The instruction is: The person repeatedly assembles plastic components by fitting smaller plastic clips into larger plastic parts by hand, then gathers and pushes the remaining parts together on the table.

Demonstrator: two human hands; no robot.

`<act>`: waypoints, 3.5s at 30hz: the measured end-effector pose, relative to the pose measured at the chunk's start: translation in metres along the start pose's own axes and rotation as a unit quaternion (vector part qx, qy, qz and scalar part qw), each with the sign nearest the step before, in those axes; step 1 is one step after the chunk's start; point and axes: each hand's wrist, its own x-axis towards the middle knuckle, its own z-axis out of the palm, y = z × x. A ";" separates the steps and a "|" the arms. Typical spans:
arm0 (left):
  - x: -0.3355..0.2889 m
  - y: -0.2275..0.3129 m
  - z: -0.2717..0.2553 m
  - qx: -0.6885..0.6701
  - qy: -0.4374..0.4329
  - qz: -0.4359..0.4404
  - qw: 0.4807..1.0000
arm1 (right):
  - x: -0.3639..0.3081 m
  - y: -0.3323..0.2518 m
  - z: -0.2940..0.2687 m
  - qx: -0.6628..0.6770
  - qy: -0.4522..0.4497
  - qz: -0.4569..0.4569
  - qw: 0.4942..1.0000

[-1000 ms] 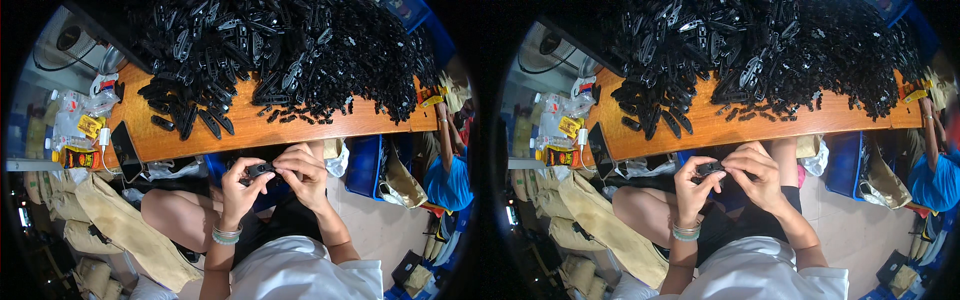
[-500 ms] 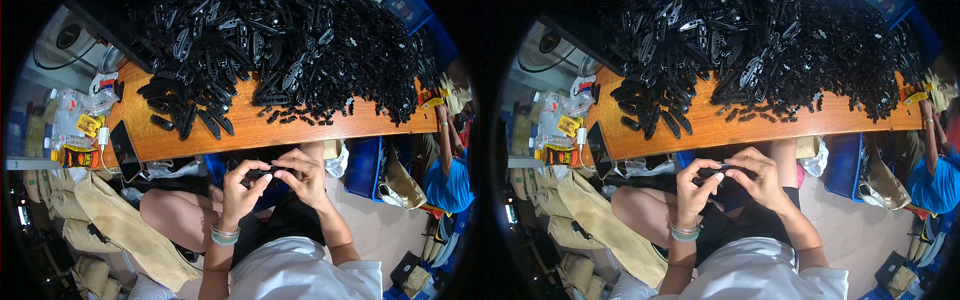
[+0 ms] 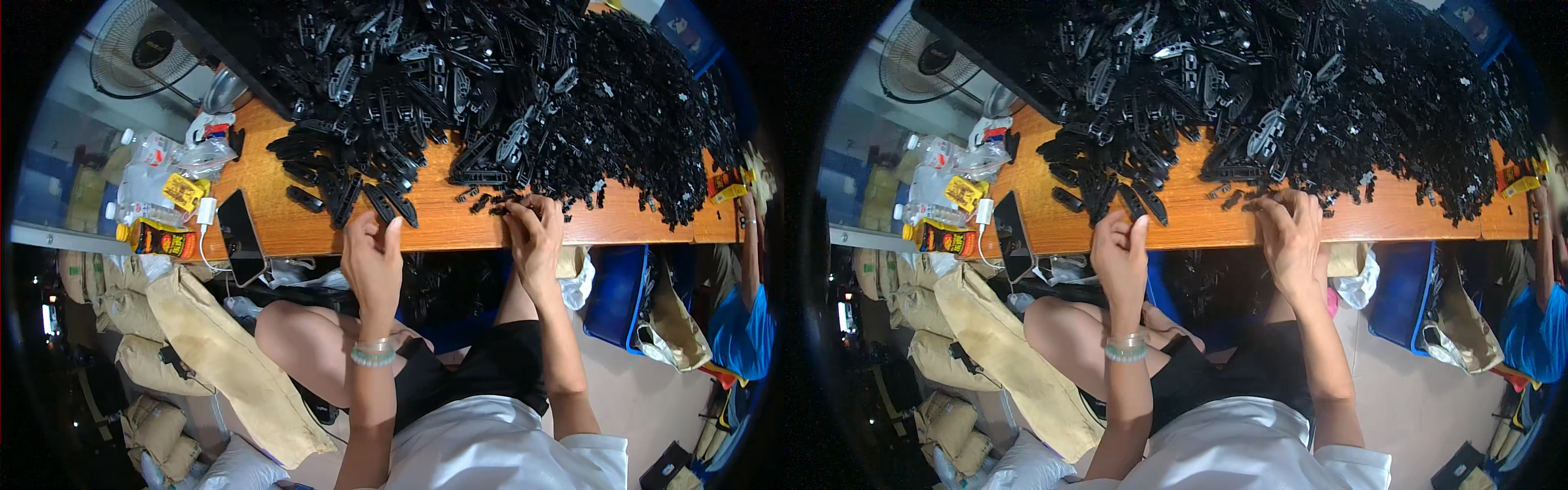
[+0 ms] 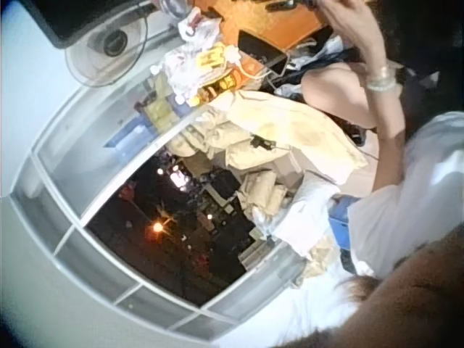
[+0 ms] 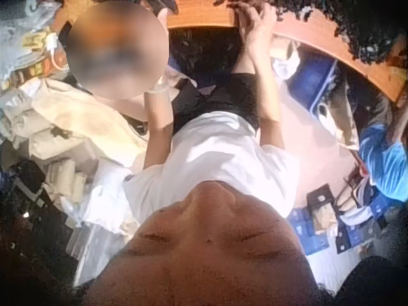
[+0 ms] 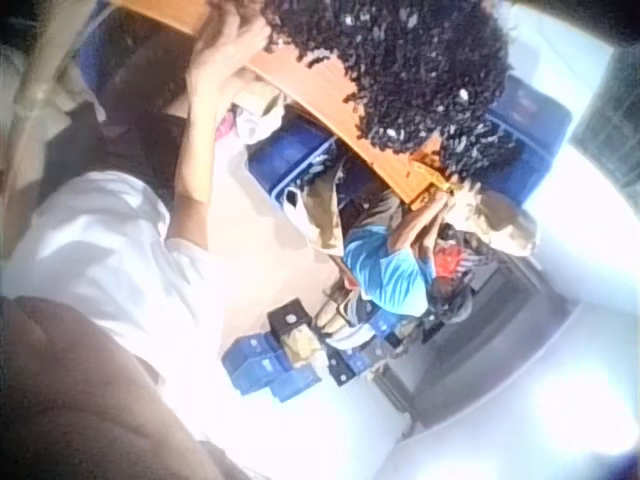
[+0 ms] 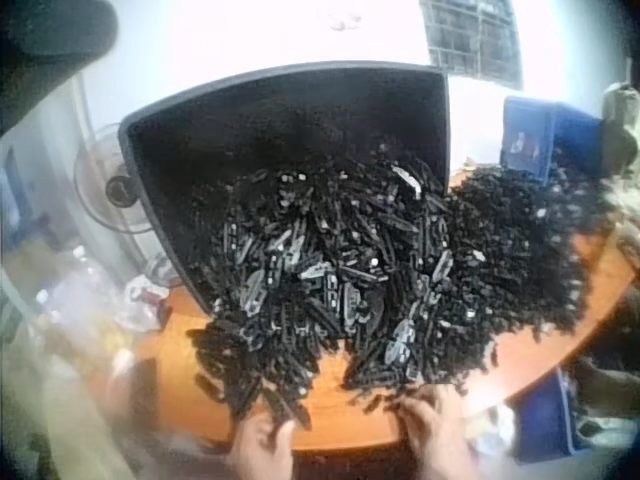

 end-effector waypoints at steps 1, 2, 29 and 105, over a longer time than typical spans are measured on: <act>0.010 -0.006 0.003 0.137 0.037 0.107 0.984 | 0.001 0.002 0.003 -0.009 0.001 -0.008 1.000; 0.013 -0.012 0.002 0.138 0.043 0.109 0.984 | 0.001 0.002 0.007 -0.006 0.004 -0.012 1.000; -0.043 0.033 -0.015 -0.370 -0.343 -0.083 0.859 | -0.019 -0.052 -0.020 0.439 -0.063 0.155 0.883; -0.039 0.037 -0.013 -0.314 -0.320 -0.128 0.885 | -0.020 -0.043 -0.033 0.170 -0.071 -0.010 0.983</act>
